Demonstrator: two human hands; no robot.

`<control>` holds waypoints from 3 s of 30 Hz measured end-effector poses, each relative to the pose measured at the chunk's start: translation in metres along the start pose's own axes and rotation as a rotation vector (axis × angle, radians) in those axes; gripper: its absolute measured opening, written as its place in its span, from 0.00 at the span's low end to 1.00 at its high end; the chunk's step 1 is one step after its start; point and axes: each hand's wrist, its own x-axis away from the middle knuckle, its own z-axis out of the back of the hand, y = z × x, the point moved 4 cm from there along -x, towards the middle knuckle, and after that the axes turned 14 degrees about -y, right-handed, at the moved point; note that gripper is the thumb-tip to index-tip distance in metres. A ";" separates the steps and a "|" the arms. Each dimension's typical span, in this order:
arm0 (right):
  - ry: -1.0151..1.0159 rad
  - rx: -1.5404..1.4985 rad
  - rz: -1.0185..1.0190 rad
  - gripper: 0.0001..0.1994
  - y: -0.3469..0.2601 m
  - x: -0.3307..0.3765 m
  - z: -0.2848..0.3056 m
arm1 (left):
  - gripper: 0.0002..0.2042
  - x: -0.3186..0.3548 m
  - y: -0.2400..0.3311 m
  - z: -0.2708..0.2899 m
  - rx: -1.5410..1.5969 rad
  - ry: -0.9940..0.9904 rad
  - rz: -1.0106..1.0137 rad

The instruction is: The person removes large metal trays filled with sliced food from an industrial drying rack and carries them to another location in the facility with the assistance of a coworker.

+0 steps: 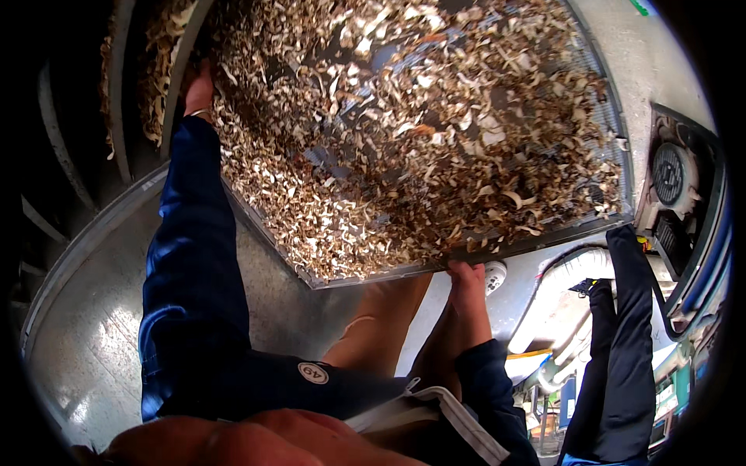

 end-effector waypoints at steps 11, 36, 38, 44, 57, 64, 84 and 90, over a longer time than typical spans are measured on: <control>-0.104 -0.025 0.025 0.16 -0.001 0.006 0.009 | 0.20 0.029 -0.069 -0.056 -0.369 -0.017 -0.334; -0.165 0.114 0.118 0.11 0.019 0.006 0.011 | 0.18 0.614 -0.055 0.083 0.841 -0.418 0.459; -0.123 0.144 0.136 0.12 0.016 0.009 0.008 | 0.18 0.620 -0.062 0.095 0.854 -0.428 0.400; -0.086 0.123 0.170 0.10 0.016 -0.004 0.009 | 0.18 0.590 -0.076 0.115 0.406 -0.480 -0.037; -0.082 0.151 0.188 0.07 0.039 -0.005 0.026 | 0.27 0.337 -0.150 -0.030 0.783 -0.189 0.417; 0.189 0.141 0.241 0.04 0.036 -0.010 0.020 | 0.23 0.264 -0.143 -0.076 1.546 -0.493 0.628; 0.192 0.096 0.417 0.04 0.046 -0.054 0.017 | 0.22 0.205 -0.165 -0.117 1.773 -0.530 0.608; 0.244 0.088 0.442 0.04 0.045 -0.052 0.004 | 0.21 0.194 -0.178 -0.142 1.618 -0.501 0.467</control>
